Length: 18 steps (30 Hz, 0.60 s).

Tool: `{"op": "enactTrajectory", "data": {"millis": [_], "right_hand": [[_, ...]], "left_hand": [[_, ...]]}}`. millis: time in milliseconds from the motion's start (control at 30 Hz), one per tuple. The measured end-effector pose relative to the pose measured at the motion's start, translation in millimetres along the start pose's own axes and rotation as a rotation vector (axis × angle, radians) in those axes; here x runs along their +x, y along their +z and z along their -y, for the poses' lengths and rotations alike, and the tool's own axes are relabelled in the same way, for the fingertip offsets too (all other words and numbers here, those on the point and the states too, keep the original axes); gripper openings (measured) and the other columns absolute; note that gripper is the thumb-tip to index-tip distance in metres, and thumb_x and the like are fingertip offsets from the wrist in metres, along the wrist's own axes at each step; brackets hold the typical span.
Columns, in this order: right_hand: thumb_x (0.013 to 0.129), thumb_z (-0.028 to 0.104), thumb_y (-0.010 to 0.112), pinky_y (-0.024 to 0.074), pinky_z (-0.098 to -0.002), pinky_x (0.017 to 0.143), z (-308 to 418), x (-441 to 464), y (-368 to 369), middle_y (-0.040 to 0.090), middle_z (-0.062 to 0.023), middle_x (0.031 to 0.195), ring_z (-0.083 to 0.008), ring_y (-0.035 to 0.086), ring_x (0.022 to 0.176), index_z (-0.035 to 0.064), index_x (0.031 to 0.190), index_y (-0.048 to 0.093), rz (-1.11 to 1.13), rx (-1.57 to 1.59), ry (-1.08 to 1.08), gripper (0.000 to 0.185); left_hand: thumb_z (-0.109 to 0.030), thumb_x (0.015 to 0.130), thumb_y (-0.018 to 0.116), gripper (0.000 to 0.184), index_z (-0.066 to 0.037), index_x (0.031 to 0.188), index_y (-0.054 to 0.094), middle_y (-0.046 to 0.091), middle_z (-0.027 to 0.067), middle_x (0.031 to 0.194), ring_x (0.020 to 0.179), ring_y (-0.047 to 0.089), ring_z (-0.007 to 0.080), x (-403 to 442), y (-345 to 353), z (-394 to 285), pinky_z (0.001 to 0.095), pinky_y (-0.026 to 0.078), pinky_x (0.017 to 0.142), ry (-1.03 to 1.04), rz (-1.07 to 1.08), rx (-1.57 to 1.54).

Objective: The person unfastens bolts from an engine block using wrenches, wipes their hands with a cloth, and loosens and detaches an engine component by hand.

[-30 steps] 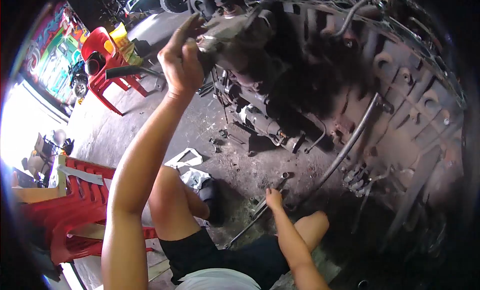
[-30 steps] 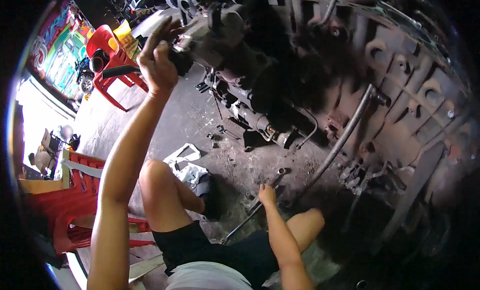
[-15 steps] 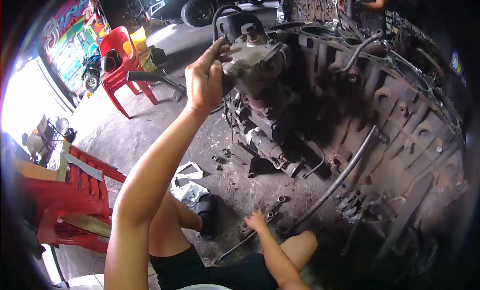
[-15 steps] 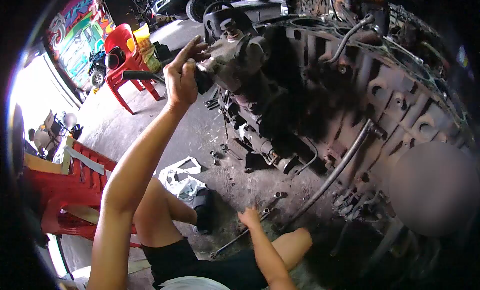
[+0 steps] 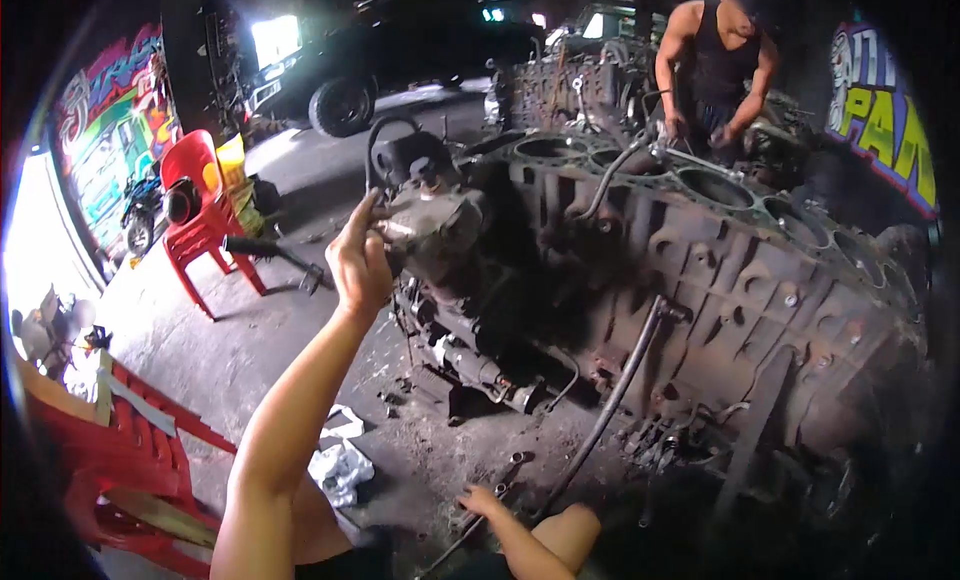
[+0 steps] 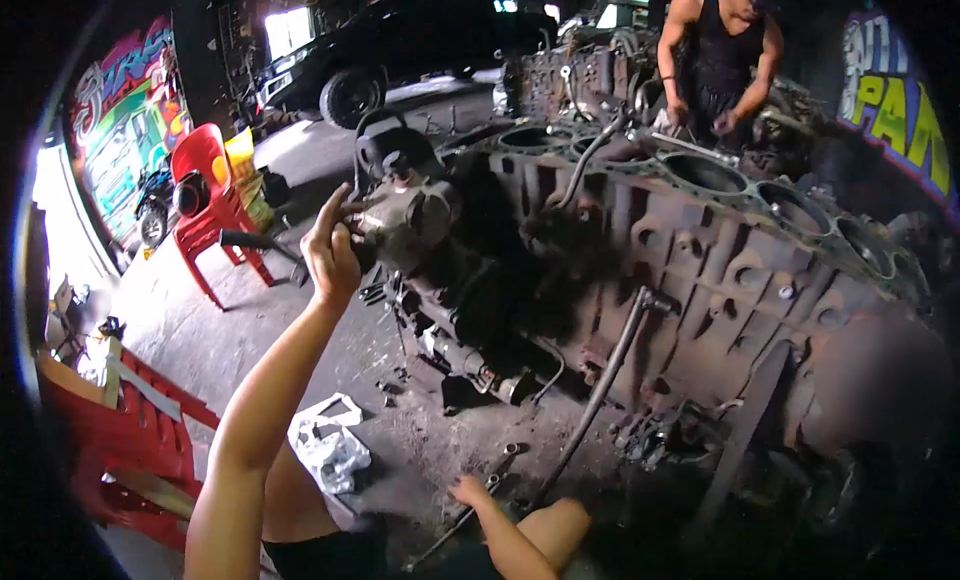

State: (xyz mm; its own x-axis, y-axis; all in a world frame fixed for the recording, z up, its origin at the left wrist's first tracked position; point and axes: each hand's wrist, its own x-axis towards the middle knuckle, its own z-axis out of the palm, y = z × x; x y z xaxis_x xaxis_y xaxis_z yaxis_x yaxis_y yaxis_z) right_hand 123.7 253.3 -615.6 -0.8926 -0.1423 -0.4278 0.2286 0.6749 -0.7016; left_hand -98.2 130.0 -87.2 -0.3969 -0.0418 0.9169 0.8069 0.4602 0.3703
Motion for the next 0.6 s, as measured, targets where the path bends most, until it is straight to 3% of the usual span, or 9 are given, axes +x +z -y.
{"op": "enactTrajectory", "data": {"millis": [67,100,133,200,300,400,467,500,600], "right_hand": [[0.081,0.048,0.064,0.0492,-0.0401,0.090,9.3,-11.1,-10.1,0.066,-0.0207,0.112,-0.0358,0.063,0.103,0.0045,0.123,0.060,-0.015,0.088,0.055,0.060],[0.080,0.047,0.066,0.0507,-0.0399,0.086,-18.1,6.6,17.8,0.068,-0.0194,0.106,-0.0339,0.066,0.098,0.0056,0.123,0.061,-0.132,0.029,0.005,0.059],[0.081,0.046,0.066,0.0510,-0.0398,0.084,-23.7,5.7,25.2,0.069,-0.0181,0.103,-0.0328,0.067,0.095,0.0064,0.122,0.061,-0.096,0.176,0.065,0.058],[0.082,0.049,0.064,0.0510,-0.0402,0.084,-21.9,-7.4,19.1,0.069,-0.0179,0.103,-0.0330,0.066,0.096,0.0079,0.123,0.061,-0.005,0.096,-0.006,0.058],[0.084,0.053,0.060,0.0495,-0.0396,0.088,-48.6,-10.7,35.9,0.067,-0.0185,0.110,-0.0323,0.064,0.103,0.0090,0.124,0.061,0.105,-0.104,0.099,0.059],[0.085,0.055,0.057,0.0469,-0.0392,0.093,-44.6,-37.5,7.1,0.064,-0.0191,0.118,-0.0322,0.060,0.111,0.0091,0.125,0.060,0.183,0.054,0.076,0.061],[0.084,0.051,0.060,0.0436,-0.0379,0.098,-41.8,-33.6,0.5,0.061,-0.0178,0.124,-0.0330,0.057,0.116,0.0073,0.125,0.060,0.081,0.044,0.240,0.059],[0.085,0.048,0.061,0.0452,-0.0375,0.096,-46.7,-36.1,-1.4,0.063,-0.0182,0.121,-0.0327,0.059,0.113,0.0066,0.123,0.061,-0.037,0.128,0.195,0.056],[0.086,0.036,0.065,0.0505,-0.0370,0.086,38.7,-64.9,-69.1,0.068,-0.0187,0.106,-0.0324,0.065,0.100,0.0032,0.113,0.065,-0.370,0.191,0.038,0.042]], "left_hand": [[-0.008,0.080,0.037,0.048,-0.001,0.121,0.060,0.070,0.0128,0.090,0.073,0.062,0.0166,-0.2,0.4,-0.1,0.0293,0.049,0.071,0.019,-0.008,0.005],[-0.007,0.079,0.038,0.047,-0.002,0.119,0.061,0.070,0.0130,0.090,0.070,0.060,0.0163,2.1,0.8,1.1,0.0293,0.048,0.070,0.073,-0.015,-0.028],[-0.007,0.079,0.038,0.044,-0.001,0.116,0.062,0.069,0.0124,0.087,0.066,0.058,0.0159,1.6,2.2,4.8,0.0288,0.047,0.067,0.101,-0.035,-0.029],[-0.007,0.079,0.039,0.042,-0.001,0.114,0.063,0.067,0.0112,0.083,0.065,0.058,0.0155,0.5,-1.2,-0.6,0.0285,0.046,0.065,0.045,-0.003,-0.081],[-0.008,0.078,0.043,0.038,-0.001,0.108,0.064,0.064,0.0112,0.079,0.067,0.061,0.0231,2.5,-2.0,-2.5,0.0315,0.049,0.067,0.059,-0.002,-0.113],[-0.011,0.075,0.047,0.034,-0.001,0.103,0.065,0.065,0.0133,0.081,0.071,0.064,0.0283,3.3,0.4,5.1,0.0346,0.050,0.069,0.106,-0.032,-0.139],[-0.013,0.075,0.048,0.034,-0.001,0.102,0.065,0.066,0.0142,0.082,0.073,0.064,0.0296,2.0,0.2,8.8,0.0362,0.051,0.070,0.109,-0.033,-0.146],[-0.013,0.075,0.048,0.034,-0.001,0.103,0.065,0.066,0.0149,0.084,0.075,0.065,0.0311,1.8,-0.4,13.6,0.0373,0.051,0.070,0.164,-0.033,-0.128],[-0.008,0.069,0.057,0.033,-0.003,0.101,0.065,0.067,0.0157,0.089,0.077,0.065,0.0322,-0.5,0.5,25.3,0.0383,0.052,0.072,0.210,-0.024,-0.118]]}}
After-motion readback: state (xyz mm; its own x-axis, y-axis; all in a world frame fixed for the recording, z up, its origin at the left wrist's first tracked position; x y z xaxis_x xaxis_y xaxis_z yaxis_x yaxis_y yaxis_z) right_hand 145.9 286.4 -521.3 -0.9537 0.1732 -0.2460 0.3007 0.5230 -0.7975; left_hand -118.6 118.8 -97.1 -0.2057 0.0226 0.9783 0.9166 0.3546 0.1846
